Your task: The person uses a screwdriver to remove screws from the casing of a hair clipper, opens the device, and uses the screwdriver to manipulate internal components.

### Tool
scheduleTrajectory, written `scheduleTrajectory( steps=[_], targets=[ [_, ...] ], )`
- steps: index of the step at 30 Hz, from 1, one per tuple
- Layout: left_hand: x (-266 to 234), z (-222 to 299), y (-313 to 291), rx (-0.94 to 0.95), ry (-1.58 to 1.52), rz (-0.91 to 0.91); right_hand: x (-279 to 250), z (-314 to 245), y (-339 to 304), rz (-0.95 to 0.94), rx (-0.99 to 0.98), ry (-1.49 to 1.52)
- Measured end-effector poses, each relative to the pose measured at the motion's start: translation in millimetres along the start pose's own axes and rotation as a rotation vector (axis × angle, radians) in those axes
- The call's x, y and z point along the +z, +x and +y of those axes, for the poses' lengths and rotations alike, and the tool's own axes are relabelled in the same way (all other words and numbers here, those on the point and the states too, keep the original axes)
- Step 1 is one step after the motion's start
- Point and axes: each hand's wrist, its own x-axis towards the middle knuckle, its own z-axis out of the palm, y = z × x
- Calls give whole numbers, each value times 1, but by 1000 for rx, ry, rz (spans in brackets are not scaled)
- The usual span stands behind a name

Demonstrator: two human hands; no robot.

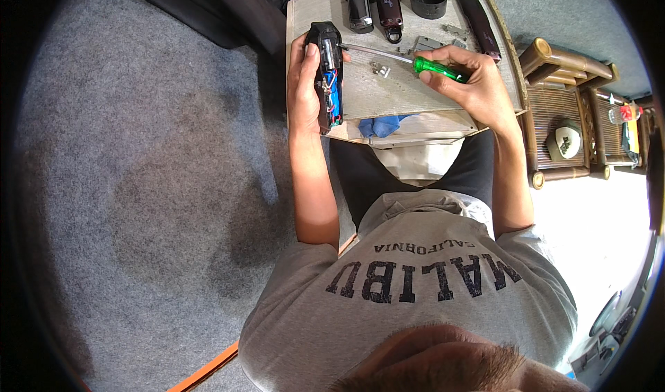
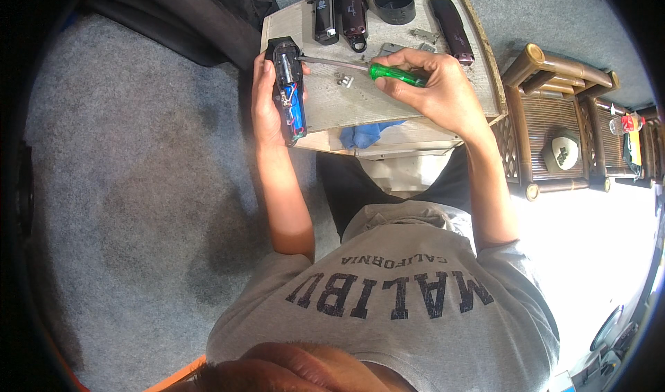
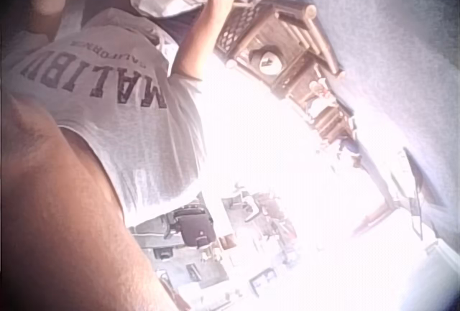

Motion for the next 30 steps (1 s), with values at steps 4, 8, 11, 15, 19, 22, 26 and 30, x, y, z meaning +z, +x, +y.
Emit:
scheduleTrajectory(
  steps=[4,8,11,15,19,22,26,30],
  targets=[
    [1,1,-2,2,15,23,2,0,-1,3,-30,12],
    [0,-1,0,8,25,27,4,0,-1,46,-110,-21],
    [2,2,-1,4,55,31,3,-2,-1,60,-79,-21],
    [3,1,-1,12,58,35,1,3,1,72,-155,-82],
    [1,1,-1,8,52,29,0,5,1,90,-159,-72],
    [1,-1,0,10,47,26,1,7,2,98,-161,-59],
    [-1,-1,0,12,67,22,-1,5,2,84,-141,-74],
    [2,0,-1,5,59,33,-1,3,1,76,-126,-73]
  ],
)
